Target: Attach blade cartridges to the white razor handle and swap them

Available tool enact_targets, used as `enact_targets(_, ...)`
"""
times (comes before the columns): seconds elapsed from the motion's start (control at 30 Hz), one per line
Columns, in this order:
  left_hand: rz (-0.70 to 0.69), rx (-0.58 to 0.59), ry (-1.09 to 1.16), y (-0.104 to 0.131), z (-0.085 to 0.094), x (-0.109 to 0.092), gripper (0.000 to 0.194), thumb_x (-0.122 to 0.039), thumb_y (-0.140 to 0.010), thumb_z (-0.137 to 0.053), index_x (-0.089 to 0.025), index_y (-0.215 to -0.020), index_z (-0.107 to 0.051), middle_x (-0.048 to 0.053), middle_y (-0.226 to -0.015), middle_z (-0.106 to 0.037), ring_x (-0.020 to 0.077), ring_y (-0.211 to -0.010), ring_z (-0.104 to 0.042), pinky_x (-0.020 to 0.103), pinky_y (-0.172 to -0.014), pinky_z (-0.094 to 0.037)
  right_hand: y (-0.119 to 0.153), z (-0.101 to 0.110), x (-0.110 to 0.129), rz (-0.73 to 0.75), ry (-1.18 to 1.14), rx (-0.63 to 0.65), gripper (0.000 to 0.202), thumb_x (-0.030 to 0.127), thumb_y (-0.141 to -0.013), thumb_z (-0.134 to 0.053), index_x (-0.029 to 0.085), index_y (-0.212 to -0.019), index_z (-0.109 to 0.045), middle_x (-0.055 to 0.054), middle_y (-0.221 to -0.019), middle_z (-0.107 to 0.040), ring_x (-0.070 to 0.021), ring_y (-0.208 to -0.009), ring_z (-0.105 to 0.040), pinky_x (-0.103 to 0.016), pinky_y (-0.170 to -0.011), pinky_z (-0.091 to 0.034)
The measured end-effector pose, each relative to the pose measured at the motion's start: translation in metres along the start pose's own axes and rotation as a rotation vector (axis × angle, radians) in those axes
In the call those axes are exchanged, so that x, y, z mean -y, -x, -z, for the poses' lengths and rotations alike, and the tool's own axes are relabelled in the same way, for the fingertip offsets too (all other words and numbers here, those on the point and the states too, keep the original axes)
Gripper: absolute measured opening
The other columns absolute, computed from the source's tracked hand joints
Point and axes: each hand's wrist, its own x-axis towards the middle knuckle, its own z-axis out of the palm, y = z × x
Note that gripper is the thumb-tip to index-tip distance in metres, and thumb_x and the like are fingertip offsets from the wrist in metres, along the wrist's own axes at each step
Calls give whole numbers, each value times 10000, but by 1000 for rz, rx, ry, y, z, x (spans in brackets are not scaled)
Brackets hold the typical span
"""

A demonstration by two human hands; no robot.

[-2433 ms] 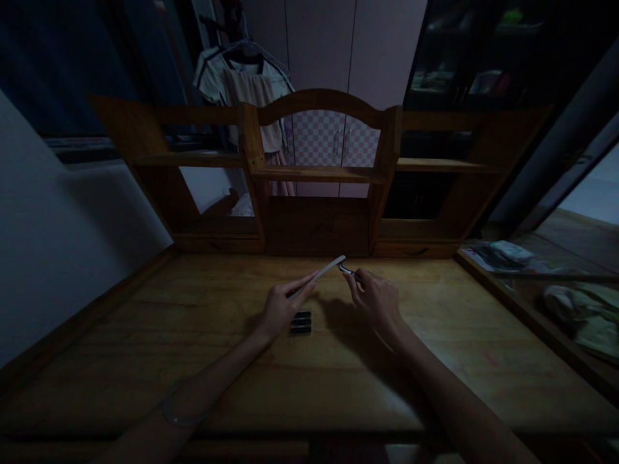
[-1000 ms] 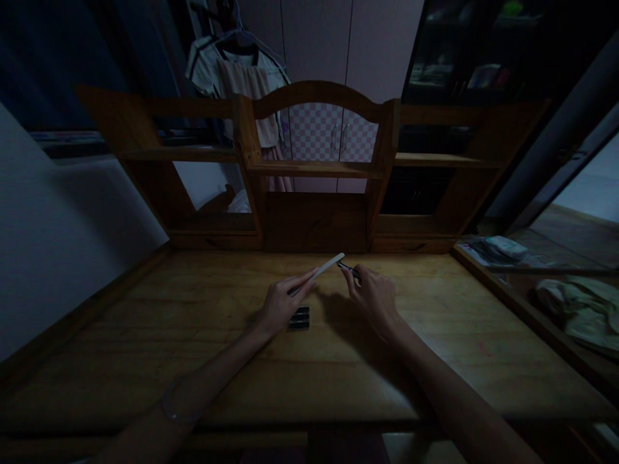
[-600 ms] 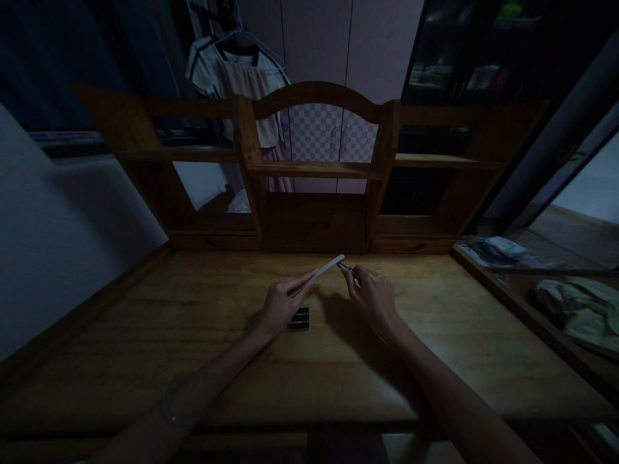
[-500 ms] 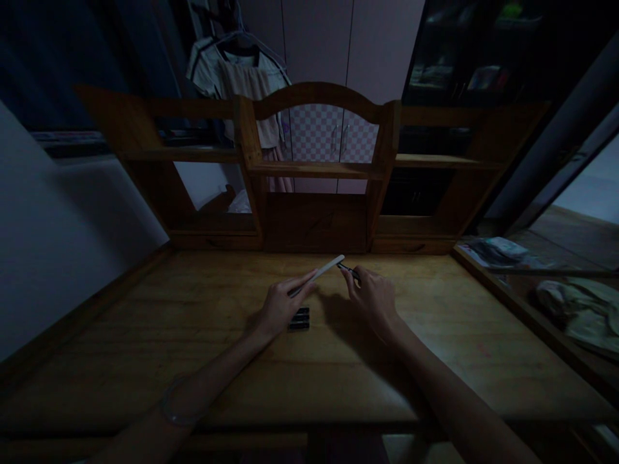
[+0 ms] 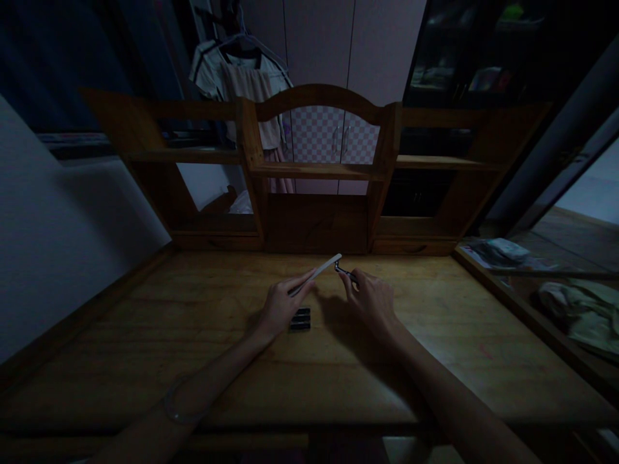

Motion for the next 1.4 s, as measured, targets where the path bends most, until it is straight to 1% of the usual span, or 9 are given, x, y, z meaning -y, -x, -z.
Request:
enact_targets(0.17, 26, 30, 70, 2, -3, -2, 366, -344, -850, -564, -217, -1190, -614, 19, -1214, -619, 206, -1111, -592, 336, -993, -443, -2, 1, -4, -26, 5, -1, 402, 464, -947, -359, 194, -814, -624, -60, -772, -709, -180, -642, -636, -268, -540, -247)
enact_targets(0.3, 20, 46, 80, 3, -4, -4, 372, -348, -846, -575, -222, -1194, -611, 18, -1221, -615, 207, -1116, -588, 336, -1001, -436, -4, 1, -8, -40, 15, -6, 393, 459, -945, -366, 192, -823, -627, -64, -767, -708, -180, -636, -633, -264, -537, -245)
enact_targets(0.53, 16, 25, 64, 2, -3, -1, 361, -348, -854, -563, -228, -1192, -612, 22, -1211, -624, 207, -1103, -597, 336, -977, -455, -2, 1, -6, -20, 0, -8, 395, 452, -952, -354, 193, -828, -625, -63, -788, -711, -175, -651, -634, -262, -550, -259)
enact_targets(0.77, 25, 18, 48, 1, -2, -3, 356, -341, -859, -548, -226, -1190, -613, 20, -1218, -616, 201, -1118, -588, 337, -993, -442, -1, 3, -2, -17, 11, 3, 396, 464, -951, -356, 202, -820, -623, -50, -780, -712, -182, -645, -640, -270, -543, -246)
enact_targets(1.1, 64, 63, 132, 1, -3, -4, 382, -368, -841, -576, -203, -1182, -620, 28, -1212, -620, 215, -1121, -586, 359, -1001, -437, -2, 4, -6, -36, 26, -13, 400, 462, -947, -368, 187, -820, -629, -65, -770, -707, -179, -636, -630, -266, -534, -234)
enact_targets(1.2, 74, 65, 148, 1, -4, -5, 384, -369, -836, -586, -203, -1180, -620, 28, -1203, -626, 217, -1115, -590, 362, -1000, -438, -3, 4, -6, -43, 32, -7, 399, 460, -946, -368, 185, -821, -630, -67, -748, -703, -177, -626, -626, -265, -534, -234)
enact_targets(1.4, 59, 56, 128, 1, -4, -4, 378, -363, -835, -590, -206, -1176, -625, 29, -1199, -630, 218, -1110, -593, 355, -995, -443, -3, 3, -5, -36, 28, -14, 398, 463, -946, -365, 187, -816, -621, -57, -767, -707, -180, -648, -637, -264, -533, -231)
